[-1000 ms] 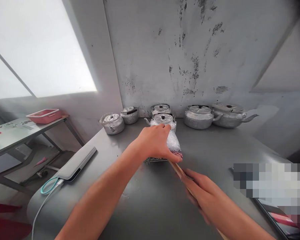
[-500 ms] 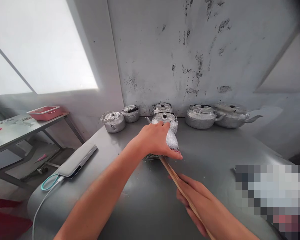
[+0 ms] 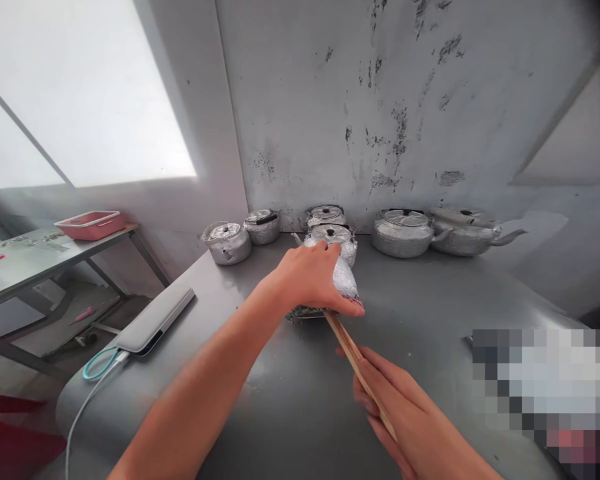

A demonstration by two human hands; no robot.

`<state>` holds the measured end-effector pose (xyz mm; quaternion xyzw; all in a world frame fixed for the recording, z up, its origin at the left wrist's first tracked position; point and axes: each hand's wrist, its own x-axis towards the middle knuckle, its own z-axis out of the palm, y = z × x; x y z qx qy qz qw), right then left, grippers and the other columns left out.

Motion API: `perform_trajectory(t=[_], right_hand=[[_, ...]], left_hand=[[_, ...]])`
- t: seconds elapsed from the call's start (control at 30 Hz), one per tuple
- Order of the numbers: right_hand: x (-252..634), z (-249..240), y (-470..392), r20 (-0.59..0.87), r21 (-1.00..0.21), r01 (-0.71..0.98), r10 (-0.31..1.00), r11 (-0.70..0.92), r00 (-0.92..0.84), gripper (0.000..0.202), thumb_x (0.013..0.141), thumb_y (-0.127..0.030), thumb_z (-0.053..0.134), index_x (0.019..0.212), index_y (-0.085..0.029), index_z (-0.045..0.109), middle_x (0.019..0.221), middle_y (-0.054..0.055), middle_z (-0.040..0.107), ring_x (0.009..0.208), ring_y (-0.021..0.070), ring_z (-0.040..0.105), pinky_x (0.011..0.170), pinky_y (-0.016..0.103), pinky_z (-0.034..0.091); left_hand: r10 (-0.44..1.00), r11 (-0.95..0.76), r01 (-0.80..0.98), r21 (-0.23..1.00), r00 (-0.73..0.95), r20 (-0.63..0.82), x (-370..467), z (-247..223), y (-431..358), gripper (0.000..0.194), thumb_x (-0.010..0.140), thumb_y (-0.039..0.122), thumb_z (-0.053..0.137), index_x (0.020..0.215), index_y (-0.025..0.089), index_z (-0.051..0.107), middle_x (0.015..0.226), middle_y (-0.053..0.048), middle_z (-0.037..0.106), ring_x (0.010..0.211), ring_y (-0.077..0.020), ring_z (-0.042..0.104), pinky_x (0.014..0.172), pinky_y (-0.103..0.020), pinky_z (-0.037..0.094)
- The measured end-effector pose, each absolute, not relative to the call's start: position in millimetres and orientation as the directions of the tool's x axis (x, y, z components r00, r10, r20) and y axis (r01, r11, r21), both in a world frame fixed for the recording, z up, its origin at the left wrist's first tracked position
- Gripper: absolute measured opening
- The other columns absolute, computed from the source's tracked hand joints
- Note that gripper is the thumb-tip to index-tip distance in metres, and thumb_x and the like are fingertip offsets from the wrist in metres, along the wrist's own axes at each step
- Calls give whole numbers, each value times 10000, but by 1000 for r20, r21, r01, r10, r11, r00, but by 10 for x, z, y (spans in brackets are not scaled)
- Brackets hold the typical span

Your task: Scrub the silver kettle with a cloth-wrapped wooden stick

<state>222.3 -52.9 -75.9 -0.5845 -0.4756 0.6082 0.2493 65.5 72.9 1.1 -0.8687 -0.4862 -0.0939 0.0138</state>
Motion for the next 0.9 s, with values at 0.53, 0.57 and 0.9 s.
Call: perform_trajectory(t=[0.53, 0.57, 0.9], right_hand=[[2227, -800, -516, -506, -862, 183, 831, -473, -232, 441, 960, -627, 315, 1171, -265, 455, 710, -91, 412, 360, 45, 272, 330, 197, 291], [2234, -806, -511, -517, -855, 182, 822, -485, -240, 449, 954, -632, 325, 1177, -264, 453, 711, -91, 419, 352, 46, 274, 319, 199, 277], [2240, -770, -549, -522, -853, 166, 815, -494, -252, 431, 971, -605, 280, 1120, -241, 458, 710, -91, 447, 326, 29, 244, 325, 198, 298]], left_hand=[[851, -514, 853, 93, 493, 179, 624, 1, 781, 761, 571, 851, 597, 1001, 228, 515, 1048, -49, 646, 833, -257, 644, 662, -347, 466], [851, -515, 852, 92, 494, 179, 624, 0, 782, 765, 572, 853, 593, 1005, 228, 514, 1049, -50, 644, 833, -256, 642, 660, -347, 464], [855, -510, 855, 92, 492, 166, 624, 12, 778, 795, 581, 852, 591, 1065, 224, 530, 1101, -71, 646, 892, -286, 653, 703, -363, 483]])
